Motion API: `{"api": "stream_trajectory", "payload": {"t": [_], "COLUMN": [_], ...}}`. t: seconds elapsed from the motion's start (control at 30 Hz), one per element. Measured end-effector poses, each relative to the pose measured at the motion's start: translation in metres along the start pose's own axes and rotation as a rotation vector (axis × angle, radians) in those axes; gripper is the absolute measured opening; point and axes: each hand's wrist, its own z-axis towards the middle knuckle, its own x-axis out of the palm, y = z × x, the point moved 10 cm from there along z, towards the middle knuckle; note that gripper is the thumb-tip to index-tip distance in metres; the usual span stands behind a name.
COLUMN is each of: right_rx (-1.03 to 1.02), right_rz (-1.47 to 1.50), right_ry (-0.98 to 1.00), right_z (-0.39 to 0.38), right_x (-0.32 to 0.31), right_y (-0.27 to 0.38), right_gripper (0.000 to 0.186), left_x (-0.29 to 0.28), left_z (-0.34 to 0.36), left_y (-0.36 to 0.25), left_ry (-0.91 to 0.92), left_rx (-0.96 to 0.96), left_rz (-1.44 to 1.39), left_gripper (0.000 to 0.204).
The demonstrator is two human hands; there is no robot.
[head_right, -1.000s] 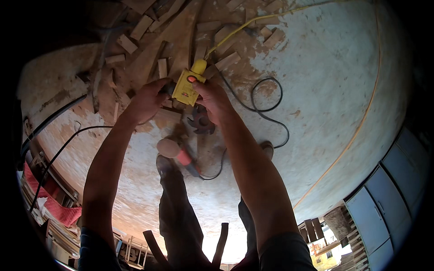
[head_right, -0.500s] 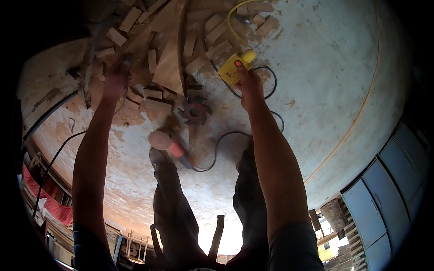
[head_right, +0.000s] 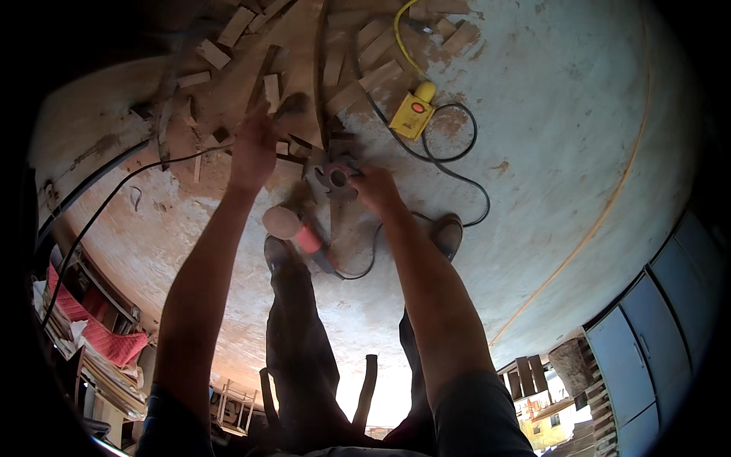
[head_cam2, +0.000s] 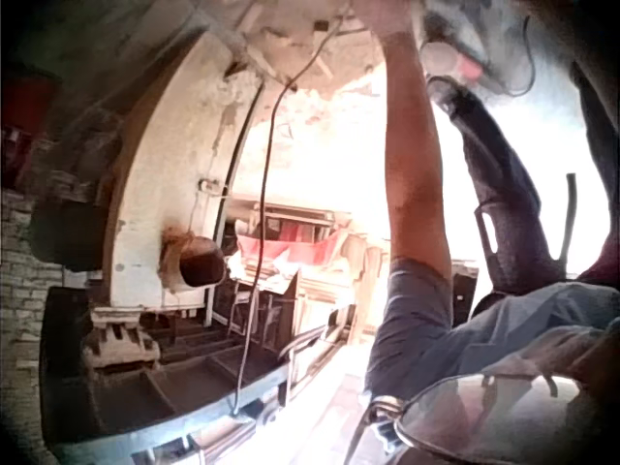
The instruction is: The person sharpens a circular saw blade on a stationary grinding wheel. They hold the blade with both hands and press its teeth against the spinning wheel, rotating the blade to grind each tooth individually. After finishing, the person walks across the workshop and places the blade on a workbench.
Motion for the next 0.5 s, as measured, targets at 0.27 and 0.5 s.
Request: {"api": "stream_trajectory", "payload": {"t": [0.27,0.5], "right_rx": [0.198,0.107], "right_rz": [0.354,0.370], "right_ry": [0.198,0.577], "right_z": [-0.183,-0.455], "right_x": [0.011,0.085], "right_y": [0.061,0.186], "right_gripper": [0.026,0.020], "left_x": [-0.045,-0.214], "left_z": [-0.304,-0.481], "left_y": [-0.040,-0.182], "left_ry": [0.293,0.031], "left_rx": [-1.031,-1.008], "left_rz": [-1.006,-1.526], "left_gripper": [0.063,0.050]}}
